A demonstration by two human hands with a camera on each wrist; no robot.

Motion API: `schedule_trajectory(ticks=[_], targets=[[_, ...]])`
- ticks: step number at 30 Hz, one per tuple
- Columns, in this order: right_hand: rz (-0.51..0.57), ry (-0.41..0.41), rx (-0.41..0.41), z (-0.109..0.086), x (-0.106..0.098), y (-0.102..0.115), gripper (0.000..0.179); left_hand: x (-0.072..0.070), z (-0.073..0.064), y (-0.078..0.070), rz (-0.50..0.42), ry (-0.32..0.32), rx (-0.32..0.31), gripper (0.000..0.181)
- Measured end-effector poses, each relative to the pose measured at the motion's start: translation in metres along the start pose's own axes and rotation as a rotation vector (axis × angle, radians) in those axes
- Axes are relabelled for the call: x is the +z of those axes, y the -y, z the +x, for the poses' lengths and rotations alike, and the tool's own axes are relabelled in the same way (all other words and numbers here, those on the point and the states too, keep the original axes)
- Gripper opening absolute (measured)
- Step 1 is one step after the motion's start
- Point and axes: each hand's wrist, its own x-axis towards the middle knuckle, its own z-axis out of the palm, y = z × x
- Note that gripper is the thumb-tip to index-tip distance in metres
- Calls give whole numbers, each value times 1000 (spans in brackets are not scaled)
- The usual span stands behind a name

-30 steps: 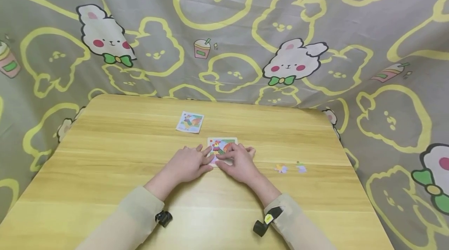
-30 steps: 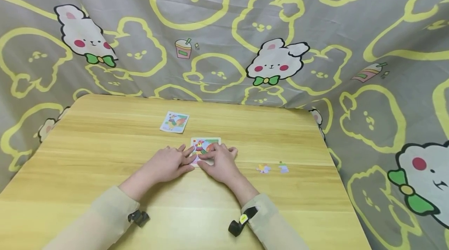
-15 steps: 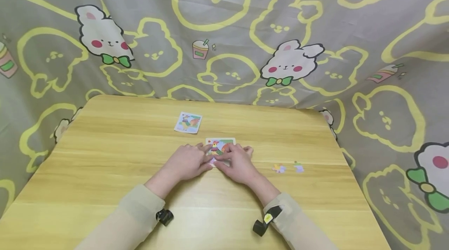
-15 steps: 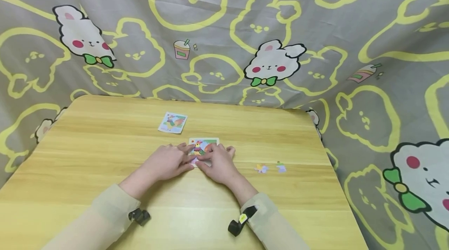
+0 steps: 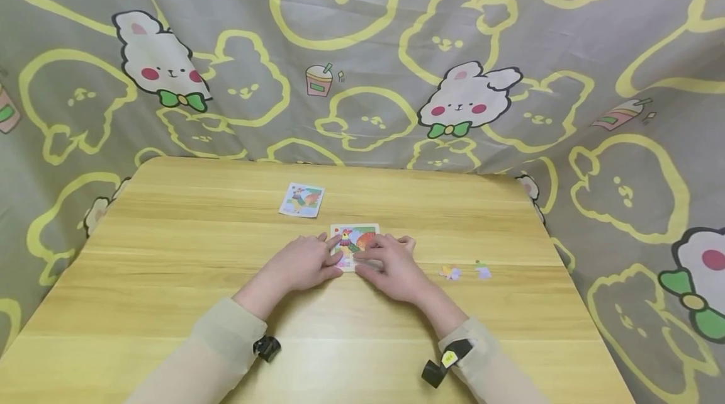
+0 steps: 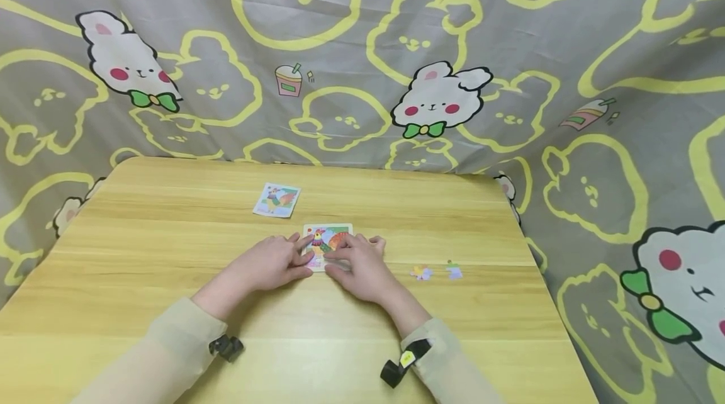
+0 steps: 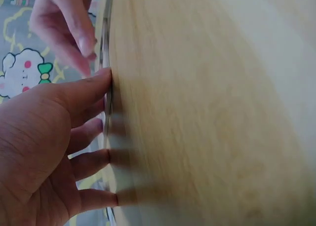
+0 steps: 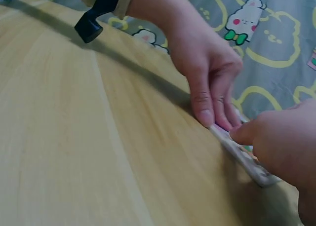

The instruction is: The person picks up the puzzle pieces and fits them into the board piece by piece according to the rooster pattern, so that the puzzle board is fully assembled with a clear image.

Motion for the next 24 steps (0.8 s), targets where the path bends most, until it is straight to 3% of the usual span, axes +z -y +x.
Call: schedule_trajectory(ticks=[9, 19, 24], targets=[[129, -28, -6, -24, -35, -19, 21, -1, 0, 4, 33, -11, 38, 47], [90, -63, 56, -60, -73, -50, 40, 0, -1, 3, 28, -20, 54, 46], [109, -30, 116, -76, -85, -60, 51, 0, 0, 5, 14, -19, 61, 47]])
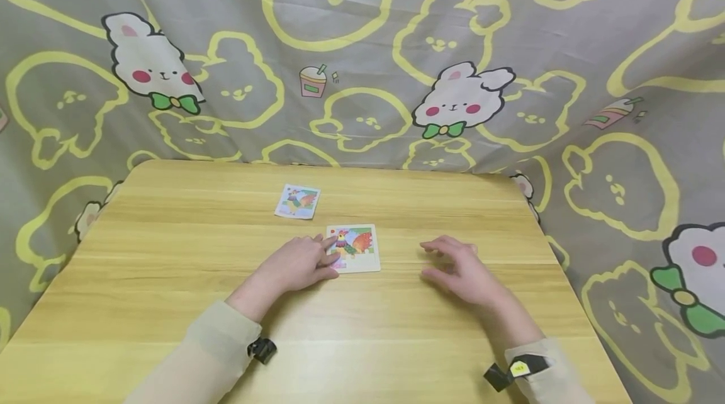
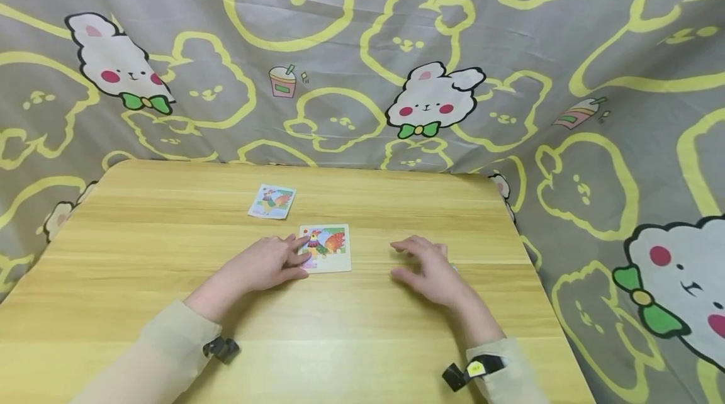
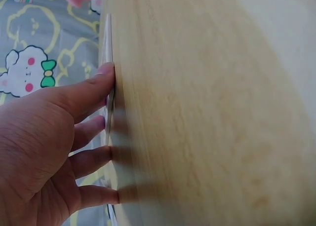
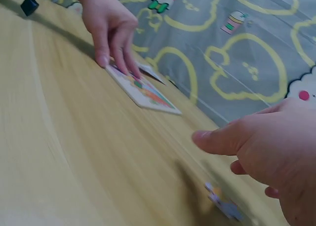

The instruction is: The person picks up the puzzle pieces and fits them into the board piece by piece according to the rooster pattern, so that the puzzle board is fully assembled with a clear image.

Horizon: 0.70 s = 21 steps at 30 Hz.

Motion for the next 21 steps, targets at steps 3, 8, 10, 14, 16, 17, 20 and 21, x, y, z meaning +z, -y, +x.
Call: schedule_trajectory(ticks=[3, 8, 10, 14, 16, 17, 20, 21], targets=[[14, 29, 48, -9, -7, -6, 57, 1, 0, 0, -8, 1, 1, 47], [-22, 46, 72, -21, -15, -15, 60, 2, -1, 0, -22, -5, 4, 46], [-38, 41, 85, -25, -18, -18, 59, 2, -1, 0, -26, -6, 4, 46], [-52, 40, 145, -31, -23, -23, 47, 1, -2, -1, -30, -5, 1, 47], [-63, 54, 173, -33, -25, -24, 37, 2, -1, -1, -26, -6, 3, 47], [-67, 62, 187, -34, -25, -24, 33, 2, -1, -1, -22, -7, 4, 47], [-71, 89, 214, -36, -25, -25, 24, 2, -1, -1, -15, -11, 8, 47], [-73, 94, 221, -36, -25, -25, 22, 2, -1, -1, -14, -12, 9, 47]])
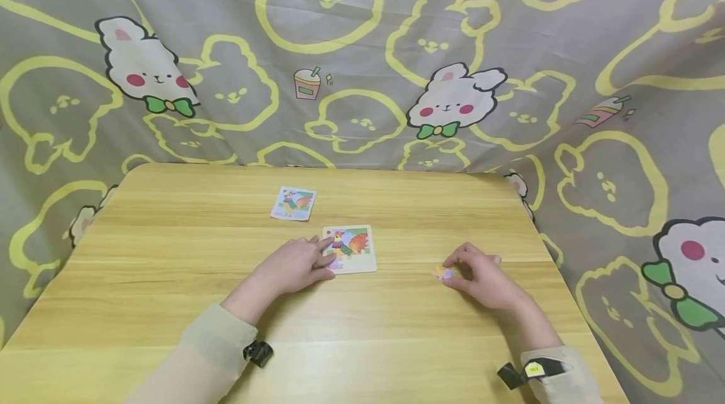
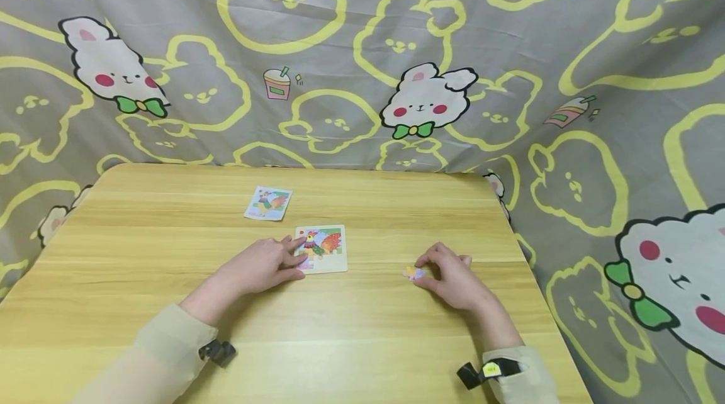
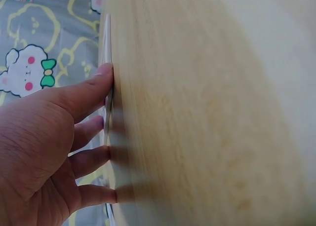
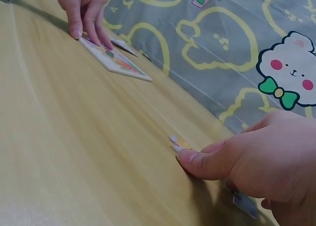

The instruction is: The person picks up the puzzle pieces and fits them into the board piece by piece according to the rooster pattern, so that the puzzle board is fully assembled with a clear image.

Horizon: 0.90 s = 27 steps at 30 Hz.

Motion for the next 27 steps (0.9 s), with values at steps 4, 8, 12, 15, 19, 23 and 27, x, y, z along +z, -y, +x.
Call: schedule_trajectory(ticks=[4, 8, 12, 15, 19, 23, 27], targets=[[1, 5, 20, 0, 1, 0, 22, 0, 0, 0, -1, -5, 2, 47], [13, 0, 39, 0, 4, 2, 23, 0, 0, -1, 1, -7, -1, 47], [27, -29, 6, -2, 8, 3, 21, 0, -1, -1, -1, -13, -6, 47], [5, -69, -46, -4, 12, 2, 22, 0, -1, -1, -7, -20, -10, 46], [-85, -120, -135, -5, 18, 1, 26, 0, -2, -1, -7, -25, -10, 46], [-247, -167, -224, -4, 22, 2, 26, 1, -1, 0, -13, -27, -11, 46], [-346, -191, -254, -2, 24, 5, 26, 2, -1, 0, -17, -32, -7, 46]])
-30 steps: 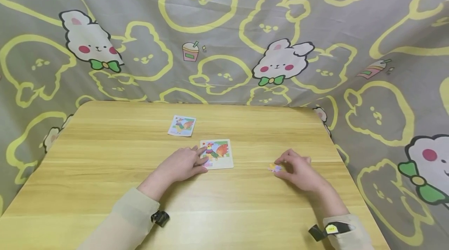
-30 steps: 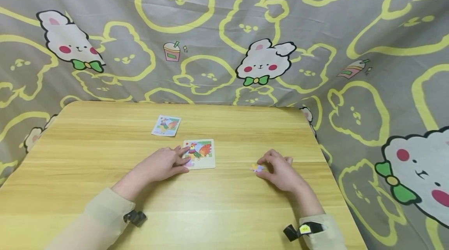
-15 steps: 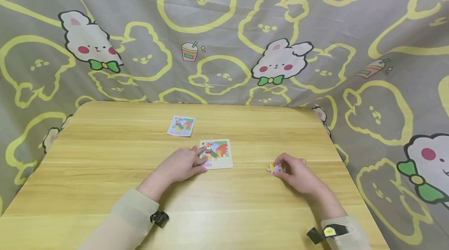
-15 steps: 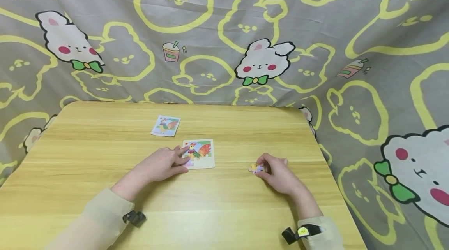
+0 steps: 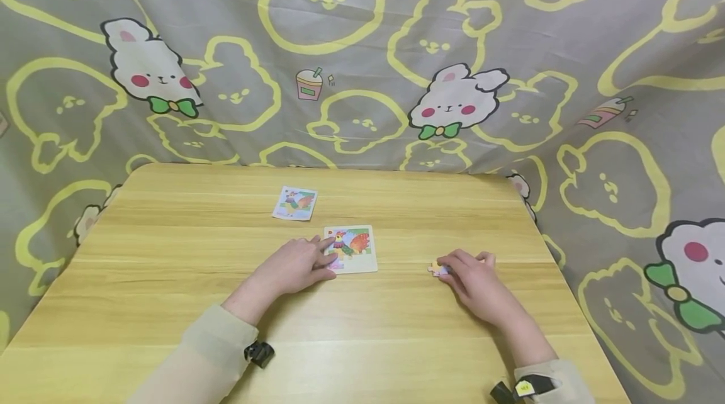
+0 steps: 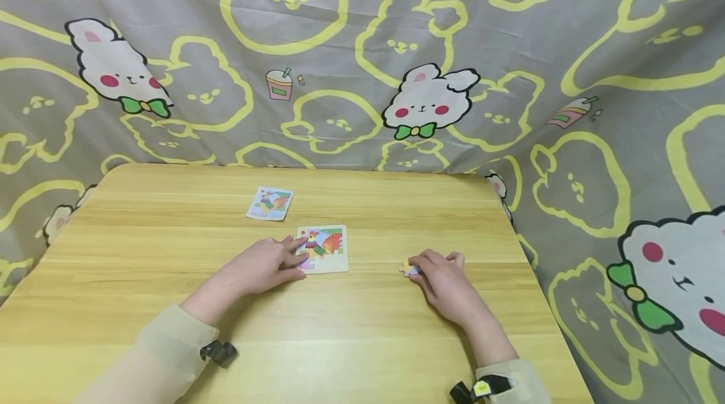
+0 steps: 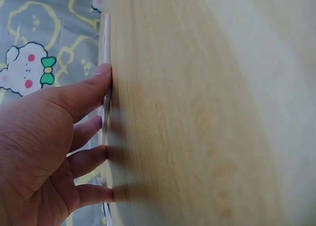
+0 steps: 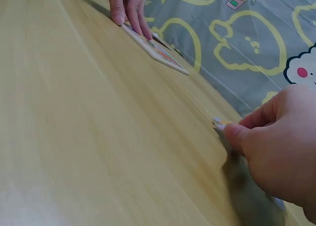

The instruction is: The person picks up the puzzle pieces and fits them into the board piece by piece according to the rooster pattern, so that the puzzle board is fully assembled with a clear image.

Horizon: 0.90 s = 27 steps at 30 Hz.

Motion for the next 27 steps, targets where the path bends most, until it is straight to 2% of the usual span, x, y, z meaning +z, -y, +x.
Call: schedule_trajectory(ticks=[11, 21, 27], targets=[[14, 42, -8, 19, 2, 15, 28, 1, 0, 0, -11, 3, -10, 46], [164, 53, -35, 39, 9, 34, 29, 0, -1, 0, -20, 4, -23, 46], [201, 69, -57, 51, 17, 43, 28, 0, -1, 0, -38, 5, -24, 46]])
